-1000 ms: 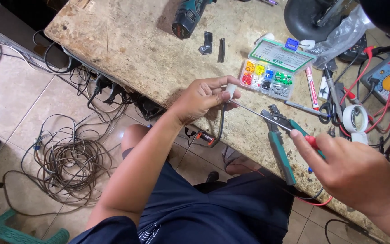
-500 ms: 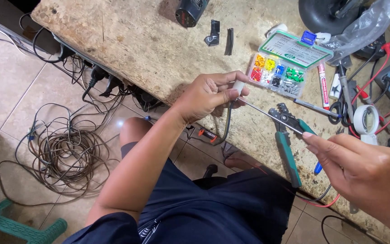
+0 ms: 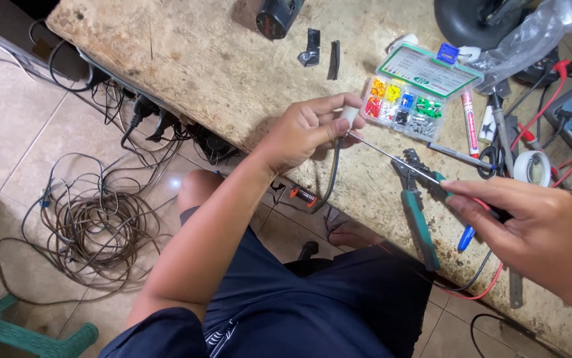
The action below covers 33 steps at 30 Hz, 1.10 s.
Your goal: A person at a workbench selects electrical terminals, crimps them onto wires using a specialized tool, and wraps the connections with electrical tape.
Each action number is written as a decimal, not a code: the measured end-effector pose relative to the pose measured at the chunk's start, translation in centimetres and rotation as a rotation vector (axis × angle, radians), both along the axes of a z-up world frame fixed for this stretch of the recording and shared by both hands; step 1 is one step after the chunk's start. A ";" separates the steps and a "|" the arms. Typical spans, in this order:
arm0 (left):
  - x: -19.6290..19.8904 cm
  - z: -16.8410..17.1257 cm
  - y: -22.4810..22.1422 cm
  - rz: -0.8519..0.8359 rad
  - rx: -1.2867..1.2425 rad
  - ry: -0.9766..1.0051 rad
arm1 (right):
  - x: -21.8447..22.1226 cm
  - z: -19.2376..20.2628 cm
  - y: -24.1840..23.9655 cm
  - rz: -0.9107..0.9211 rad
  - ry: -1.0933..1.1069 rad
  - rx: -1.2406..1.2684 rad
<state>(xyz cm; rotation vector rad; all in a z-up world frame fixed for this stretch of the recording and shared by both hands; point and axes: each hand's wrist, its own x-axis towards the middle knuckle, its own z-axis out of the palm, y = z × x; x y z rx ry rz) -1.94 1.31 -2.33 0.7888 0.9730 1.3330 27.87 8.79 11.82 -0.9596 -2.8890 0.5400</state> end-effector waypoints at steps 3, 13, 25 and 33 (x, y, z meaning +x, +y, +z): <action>0.7 1.1 -0.1 0.101 -0.100 -0.196 | 0.5 0.8 0.1 -0.125 0.015 -0.144; 1.7 1.4 -2.0 0.109 -0.107 -0.374 | 12.0 -11.0 0.6 -0.432 -0.136 0.571; 6.2 4.3 -6.1 0.184 0.206 0.002 | -7.7 -8.9 -9.8 -0.448 1.005 -0.808; 7.5 1.5 -6.5 0.312 0.202 -0.264 | -7.4 -10.2 -10.3 -0.457 0.993 -0.839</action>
